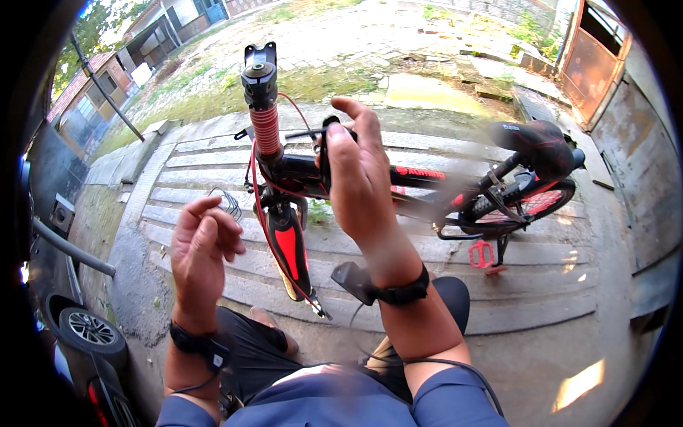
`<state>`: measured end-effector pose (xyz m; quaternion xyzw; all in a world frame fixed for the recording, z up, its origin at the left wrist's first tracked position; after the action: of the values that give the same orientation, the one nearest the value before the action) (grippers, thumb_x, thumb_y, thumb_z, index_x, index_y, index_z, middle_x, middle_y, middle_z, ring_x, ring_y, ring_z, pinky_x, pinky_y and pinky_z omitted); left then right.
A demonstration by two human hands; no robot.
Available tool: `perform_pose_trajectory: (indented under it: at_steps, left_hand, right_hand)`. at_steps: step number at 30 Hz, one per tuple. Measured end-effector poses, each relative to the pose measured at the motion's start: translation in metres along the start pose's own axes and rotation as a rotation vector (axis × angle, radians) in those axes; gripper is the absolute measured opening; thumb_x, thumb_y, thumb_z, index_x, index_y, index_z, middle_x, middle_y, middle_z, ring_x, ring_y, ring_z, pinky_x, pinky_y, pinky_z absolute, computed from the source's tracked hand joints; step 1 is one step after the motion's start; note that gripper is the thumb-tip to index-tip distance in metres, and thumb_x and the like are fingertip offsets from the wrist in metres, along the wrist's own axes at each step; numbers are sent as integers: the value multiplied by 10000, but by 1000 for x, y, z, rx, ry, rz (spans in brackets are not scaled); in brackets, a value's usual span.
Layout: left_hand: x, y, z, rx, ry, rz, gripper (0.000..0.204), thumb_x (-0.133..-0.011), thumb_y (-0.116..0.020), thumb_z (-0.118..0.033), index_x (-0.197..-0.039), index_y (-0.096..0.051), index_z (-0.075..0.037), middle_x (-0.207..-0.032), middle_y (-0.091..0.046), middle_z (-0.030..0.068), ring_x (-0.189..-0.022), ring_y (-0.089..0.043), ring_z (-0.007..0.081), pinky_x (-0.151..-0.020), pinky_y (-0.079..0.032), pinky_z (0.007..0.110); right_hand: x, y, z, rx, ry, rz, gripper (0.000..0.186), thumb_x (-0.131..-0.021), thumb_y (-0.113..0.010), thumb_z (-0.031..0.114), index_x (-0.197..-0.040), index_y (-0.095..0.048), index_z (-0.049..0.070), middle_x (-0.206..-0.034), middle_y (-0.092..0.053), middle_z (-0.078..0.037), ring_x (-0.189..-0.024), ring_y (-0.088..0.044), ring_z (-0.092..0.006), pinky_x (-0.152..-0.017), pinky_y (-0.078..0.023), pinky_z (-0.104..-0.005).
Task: The person is repairing a bicycle by attaching a black plastic component to the handlebar stem. They use a screwdriver to tighten a screw, then inspect the attached part and the handlebar area.
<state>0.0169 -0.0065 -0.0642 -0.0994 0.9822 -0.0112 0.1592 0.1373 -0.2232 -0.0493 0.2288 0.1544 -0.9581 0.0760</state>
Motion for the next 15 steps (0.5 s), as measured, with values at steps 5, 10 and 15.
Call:
perform_pose_trajectory:
  at_steps: [5, 10, 15]
  left_hand:
    - [-45, 2, -40, -197, -186, 26, 309, -1057, -517, -195, -1307, -512, -14, -955, -676, 77, -706, -613, 98, -606, -430, 201]
    - [-76, -8, -72, -394, -319, 61, 316, -1054, -533, -199, -1306, -526, -9, -975, -680, 63, -759, -616, 86, -634, -431, 203]
    - [-102, -18, -88, -488, -444, 90, 332, -1054, -536, -211, -1317, -531, -10, -984, -684, 52, -778, -620, 79, -654, -430, 210]
  right_hand:
    - [-14, -13, -7, -43, 28, -45, 419, -1059, -545, 357, -1369, -509, 76, -896, -554, 1, -758, -569, -52, -663, -504, -208]
    - [-21, -16, -5, -58, 85, -68, 308, -1052, -570, 330, -1238, -600, 87, -870, -544, 21, -704, -521, -36, -629, -497, -205]
    - [-26, -18, -6, -66, 106, -14, 274, -1052, -571, 323, -1186, -624, 89, -863, -548, 26, -712, -519, -31, -620, -487, -203]
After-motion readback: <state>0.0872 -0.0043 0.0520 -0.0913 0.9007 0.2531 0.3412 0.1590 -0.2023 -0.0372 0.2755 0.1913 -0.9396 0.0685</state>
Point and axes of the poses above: each hand's wrist, its own x-axis away from the middle knuckle, its own y-axis out of the back of the hand, z = x × y, the point moved 10 cm from there along -x, towards the middle knuckle
